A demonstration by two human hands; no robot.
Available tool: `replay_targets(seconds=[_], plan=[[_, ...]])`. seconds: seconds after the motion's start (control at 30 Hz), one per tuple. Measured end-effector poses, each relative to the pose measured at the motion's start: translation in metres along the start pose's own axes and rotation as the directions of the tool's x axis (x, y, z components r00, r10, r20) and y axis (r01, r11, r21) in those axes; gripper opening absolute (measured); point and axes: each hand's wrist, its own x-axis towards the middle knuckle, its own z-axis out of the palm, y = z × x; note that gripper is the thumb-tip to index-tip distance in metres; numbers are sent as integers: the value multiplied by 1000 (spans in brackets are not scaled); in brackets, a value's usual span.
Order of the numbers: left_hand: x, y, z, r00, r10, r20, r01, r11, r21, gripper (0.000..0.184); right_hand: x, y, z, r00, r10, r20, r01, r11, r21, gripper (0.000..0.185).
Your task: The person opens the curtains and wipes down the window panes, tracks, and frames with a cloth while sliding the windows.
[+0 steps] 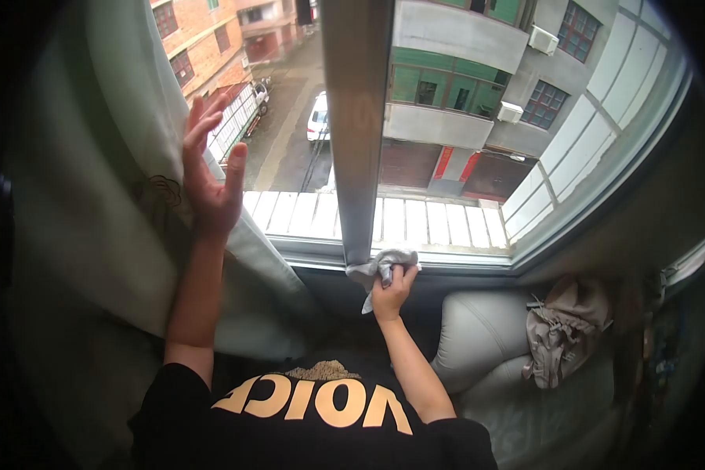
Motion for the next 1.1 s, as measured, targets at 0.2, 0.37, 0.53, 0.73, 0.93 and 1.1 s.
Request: replay_targets(seconds=[0.2,0.37,0.53,0.73,0.93,1.1], plan=[[-17,-15,-80,973,230,36,-231,934,273,47,7,-21,5,989,-80,127,55,981,185,25],[-29,-8,-119,968,222,114,-209,474,855,76,83,-84,-14,895,-443,-51,445,882,156,32],[-27,-41,-150,990,116,-79,11,498,867,81,125,-154,-21,719,-668,-191,692,712,118,37],[-37,-73,-183,992,97,-75,29,412,911,66,101,-171,31,802,-597,-14,596,799,87,48],[-45,-112,-219,982,120,-144,54,556,830,70,68,-135,100,939,-319,130,322,947,-5,71],[-48,-128,-237,921,-270,-282,389,709,589,59,94,-125,112,872,-488,45,486,873,50,71]])
